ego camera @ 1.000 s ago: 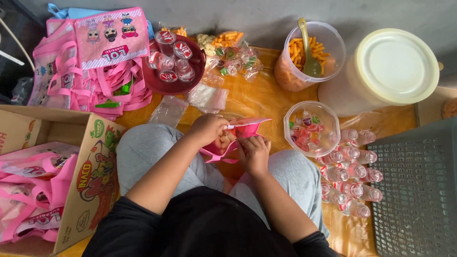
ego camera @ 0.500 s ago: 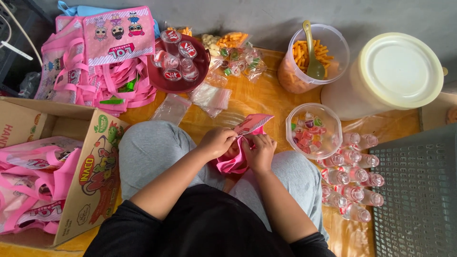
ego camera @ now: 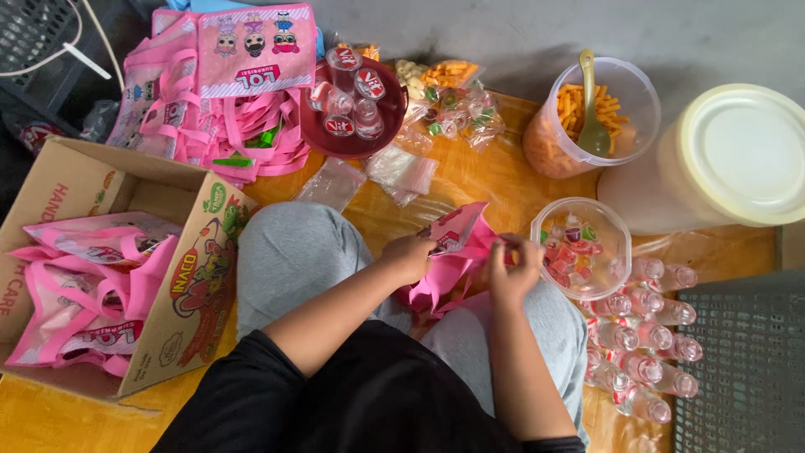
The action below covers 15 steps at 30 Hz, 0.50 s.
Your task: The person is putting various snacks like cheese curls and jelly cups into small pink gift bags.
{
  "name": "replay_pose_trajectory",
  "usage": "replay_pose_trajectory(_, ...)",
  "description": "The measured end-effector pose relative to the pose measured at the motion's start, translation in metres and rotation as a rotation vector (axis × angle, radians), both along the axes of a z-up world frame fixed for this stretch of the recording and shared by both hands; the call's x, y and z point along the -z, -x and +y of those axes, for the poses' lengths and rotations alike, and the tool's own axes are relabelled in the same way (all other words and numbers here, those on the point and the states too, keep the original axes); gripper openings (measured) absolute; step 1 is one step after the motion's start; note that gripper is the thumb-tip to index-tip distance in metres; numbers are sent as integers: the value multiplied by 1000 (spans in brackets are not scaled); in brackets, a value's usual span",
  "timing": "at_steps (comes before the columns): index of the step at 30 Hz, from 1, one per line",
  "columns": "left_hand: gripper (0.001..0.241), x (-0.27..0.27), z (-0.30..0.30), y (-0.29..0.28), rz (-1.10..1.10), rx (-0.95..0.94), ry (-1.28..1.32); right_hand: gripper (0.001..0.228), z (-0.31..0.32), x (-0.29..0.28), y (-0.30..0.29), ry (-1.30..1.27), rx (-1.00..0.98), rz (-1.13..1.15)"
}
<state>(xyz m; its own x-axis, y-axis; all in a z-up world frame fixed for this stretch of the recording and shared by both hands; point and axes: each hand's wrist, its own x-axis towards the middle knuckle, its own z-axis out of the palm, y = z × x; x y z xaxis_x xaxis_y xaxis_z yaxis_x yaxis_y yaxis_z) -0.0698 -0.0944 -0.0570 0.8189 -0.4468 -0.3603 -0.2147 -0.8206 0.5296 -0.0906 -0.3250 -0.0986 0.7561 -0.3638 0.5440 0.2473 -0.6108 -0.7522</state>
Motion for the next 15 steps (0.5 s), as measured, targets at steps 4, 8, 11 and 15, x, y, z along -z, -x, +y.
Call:
replay_pose_trajectory(4,33,9,-1,-2,-61,-38,-115,11,-23,6,-6,-420,93,23)
replay_pose_trajectory(8,34,-42,23,-10,-107,-80,-40,5,-58,51,-18,-700,193,73)
replay_pose_trajectory(11,32,-120,63,-12,-131,-137,40,5,-67,68,-21,-753,217,170)
replay_pose_trajectory(15,34,-218,146,-13,-334,-186,203,3,-52,46,-16,-775,196,304)
